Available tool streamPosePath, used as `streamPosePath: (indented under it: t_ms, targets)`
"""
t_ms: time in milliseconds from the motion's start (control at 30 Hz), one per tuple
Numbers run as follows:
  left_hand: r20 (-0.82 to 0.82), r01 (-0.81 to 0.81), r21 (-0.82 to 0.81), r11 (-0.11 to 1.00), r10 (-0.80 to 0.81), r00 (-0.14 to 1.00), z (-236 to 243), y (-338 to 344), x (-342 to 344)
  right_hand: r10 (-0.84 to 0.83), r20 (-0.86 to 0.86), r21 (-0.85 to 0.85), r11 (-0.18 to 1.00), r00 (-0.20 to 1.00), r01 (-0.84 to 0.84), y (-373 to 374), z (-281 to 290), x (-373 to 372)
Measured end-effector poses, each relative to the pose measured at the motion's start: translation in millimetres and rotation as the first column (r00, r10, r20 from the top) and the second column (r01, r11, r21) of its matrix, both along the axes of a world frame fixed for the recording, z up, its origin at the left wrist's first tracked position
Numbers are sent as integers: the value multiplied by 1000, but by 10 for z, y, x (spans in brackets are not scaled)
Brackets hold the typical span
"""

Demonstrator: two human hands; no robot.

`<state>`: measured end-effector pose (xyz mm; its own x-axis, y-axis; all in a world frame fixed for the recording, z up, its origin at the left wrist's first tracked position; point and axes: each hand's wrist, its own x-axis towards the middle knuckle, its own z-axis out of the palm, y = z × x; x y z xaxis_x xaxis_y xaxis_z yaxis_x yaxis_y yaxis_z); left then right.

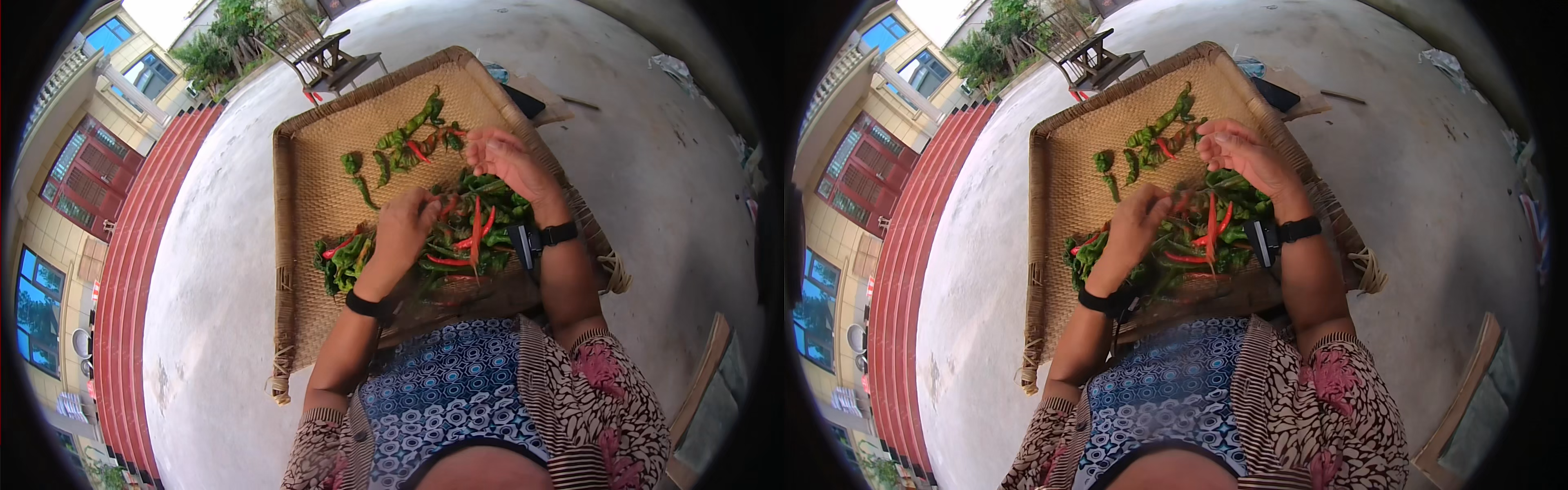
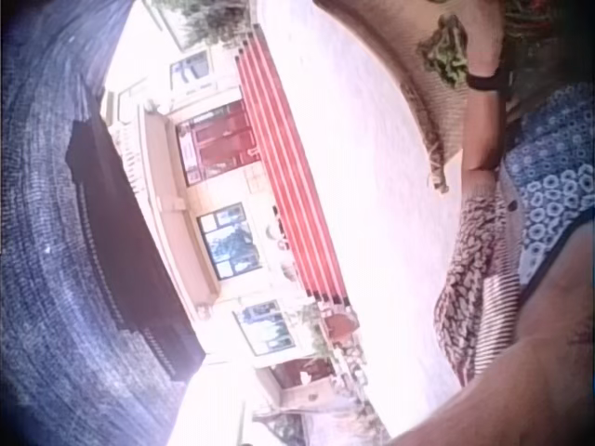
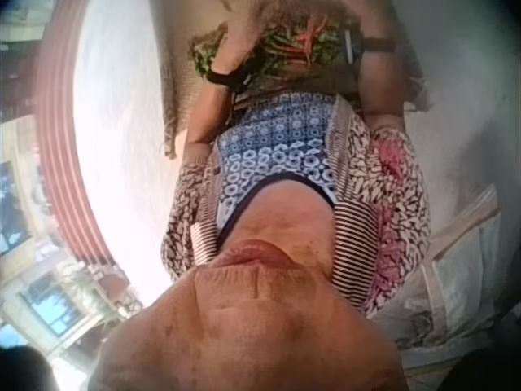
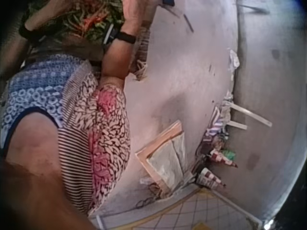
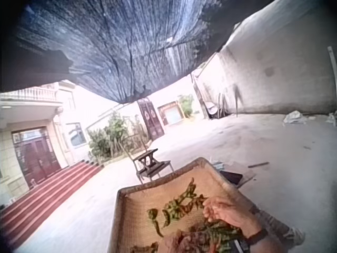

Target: The person sorts red and green peppers on a large woven tray by hand, moving them from a central pile into separate clusters.

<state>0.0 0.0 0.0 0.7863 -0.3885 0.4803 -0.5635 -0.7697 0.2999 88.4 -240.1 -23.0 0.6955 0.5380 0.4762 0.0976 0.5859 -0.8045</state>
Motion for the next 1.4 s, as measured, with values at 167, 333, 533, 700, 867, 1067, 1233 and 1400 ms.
streamPosePath:
  t_ms: [167,333,533,700,867,1067,1233,1400]
  targets:
    - [-505,-230,-598,768,-138,852,309,221,-266,-249,295,-331,879,922,343,92,243,-206]
    - [-524,-333,-777,534,-254,813,456,331,-412,-167,279,-455,844,946,284,126,121,-146]
    - [-524,-285,-772,568,-315,791,358,368,-388,-80,106,-359,926,991,114,223,149,-197]
    - [-559,-252,-716,651,-318,766,249,367,-345,-156,84,-489,854,984,177,316,125,-216]
    - [-589,-204,-667,717,-339,733,229,301,-417,-195,-106,-389,911,975,140,325,111,-215]
    - [-543,-249,-793,555,-462,701,196,178,-416,61,-187,-120,989,981,-84,309,64,-183]
    - [-355,-260,-934,246,-555,752,218,553,-74,23,-122,-100,994,992,-35,308,92,-163]
    - [-293,-367,-837,407,233,927,445,551,83,1,-107,-30,1000,994,-5,280,87,-156]
